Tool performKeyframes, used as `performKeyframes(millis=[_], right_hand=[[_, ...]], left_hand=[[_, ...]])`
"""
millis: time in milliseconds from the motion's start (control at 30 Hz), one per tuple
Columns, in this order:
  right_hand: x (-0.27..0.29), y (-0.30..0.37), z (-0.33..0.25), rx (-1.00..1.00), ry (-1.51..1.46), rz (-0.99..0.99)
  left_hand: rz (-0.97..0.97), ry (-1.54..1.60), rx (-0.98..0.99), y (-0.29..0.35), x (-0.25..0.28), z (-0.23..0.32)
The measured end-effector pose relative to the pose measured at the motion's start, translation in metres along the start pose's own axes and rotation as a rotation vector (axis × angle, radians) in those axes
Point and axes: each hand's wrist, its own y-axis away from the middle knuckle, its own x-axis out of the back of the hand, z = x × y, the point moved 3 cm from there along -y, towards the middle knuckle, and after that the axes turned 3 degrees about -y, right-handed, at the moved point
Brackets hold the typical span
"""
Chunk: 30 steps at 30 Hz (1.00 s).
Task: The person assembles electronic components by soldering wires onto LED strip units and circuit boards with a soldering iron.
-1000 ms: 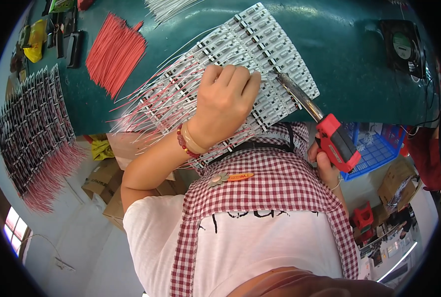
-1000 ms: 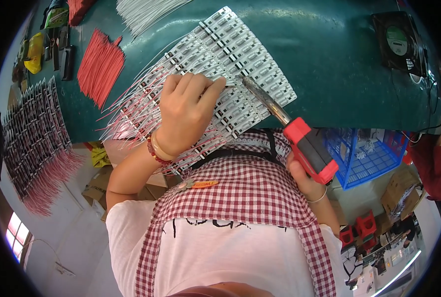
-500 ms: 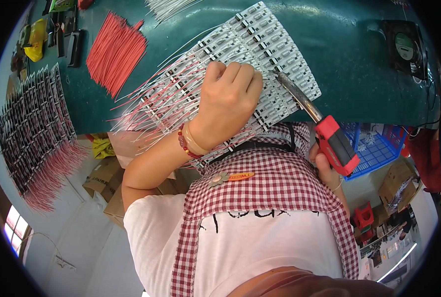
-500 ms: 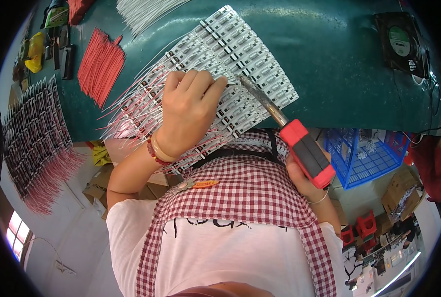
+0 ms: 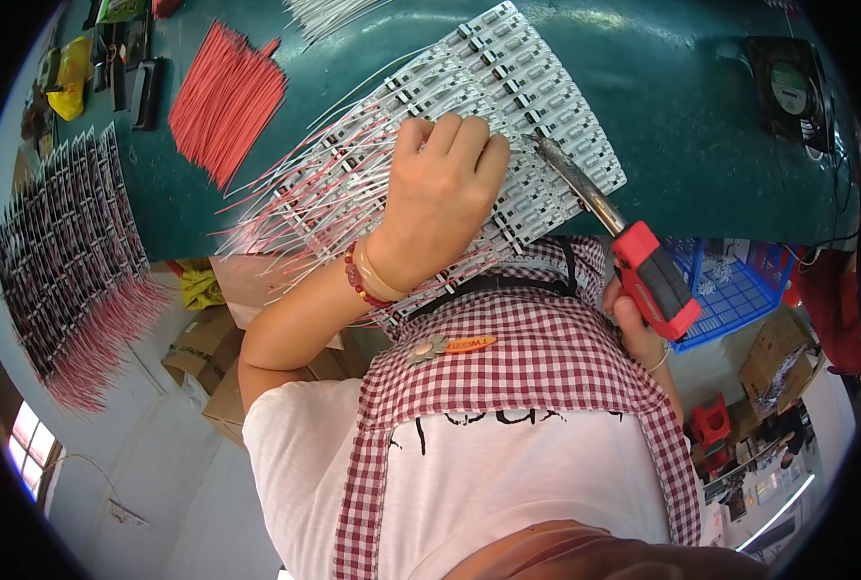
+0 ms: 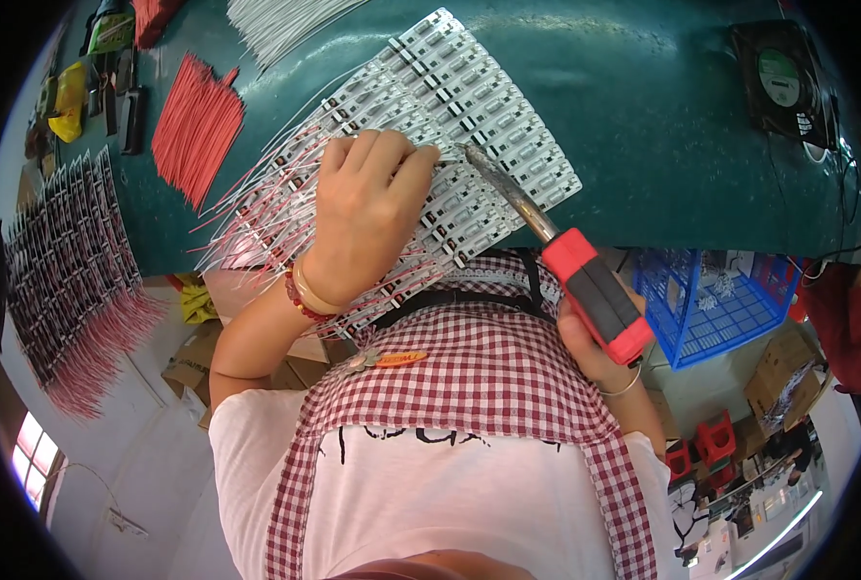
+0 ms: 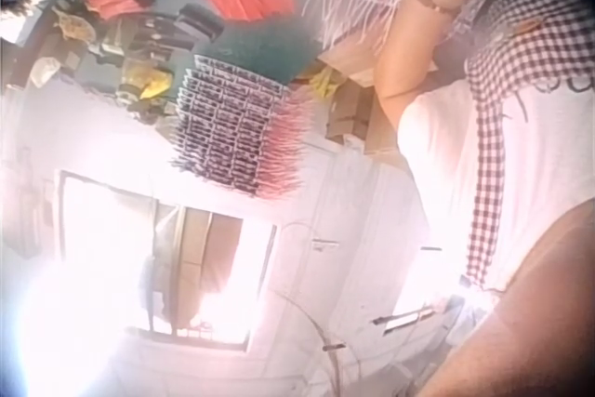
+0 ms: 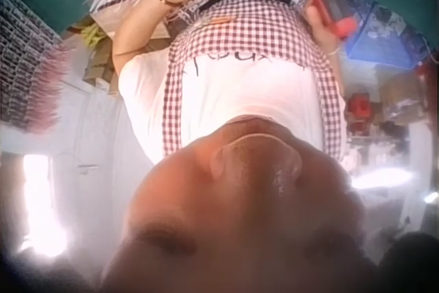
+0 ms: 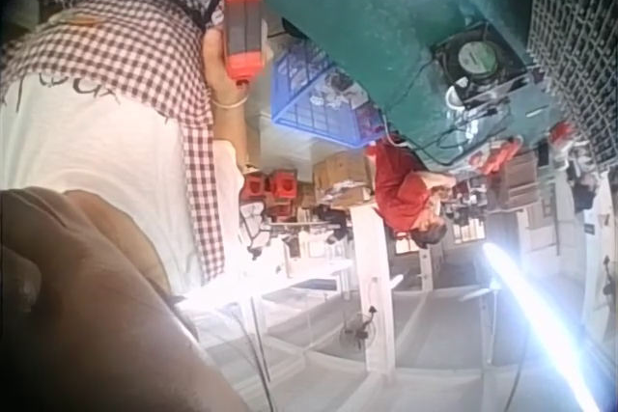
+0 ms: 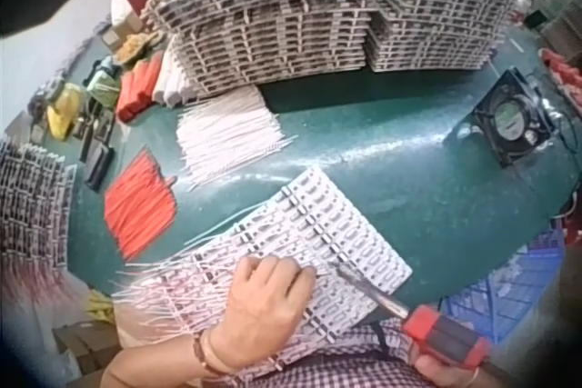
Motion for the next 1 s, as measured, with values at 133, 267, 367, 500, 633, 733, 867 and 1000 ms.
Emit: performKeyframes(millis=[133,267,367,500,633,733,867,1000], right_hand=[[-0.005,-0.003,-0.001,-0.001,0.163,0.048],[-0.005,-0.013,-0.016,0.157,0.114,0.019],[0.002,-0.002,-0.006,0.085,0.077,-0.001],[0.000,0.001,-0.011,-0.038,-0.012,-0.068],[0.001,-0.003,-0.020,-0.166,-0.360,-0.033],[0.000,-0.003,-0.022,-0.191,-0.368,0.019],[0.003,0.005,-0.007,-0.155,-0.336,0.048],[0.007,0.007,0.000,-0.079,-0.230,-0.009]], left_hand=[[-0.021,0.007,-0.005,-0.002,0.001,0.002],[-0.030,0.004,-0.012,-0.003,0.000,0.003],[-0.029,-0.005,-0.011,-0.003,0.001,0.003],[-0.035,-0.008,-0.005,-0.003,0.001,0.003],[-0.077,-0.035,0.013,-0.005,0.005,0.005],[-0.123,-0.052,0.041,-0.006,0.006,0.004],[0.021,0.000,0.057,-0.004,0.002,-0.001],[0.035,0.018,0.033,-0.006,0.011,0.008]])
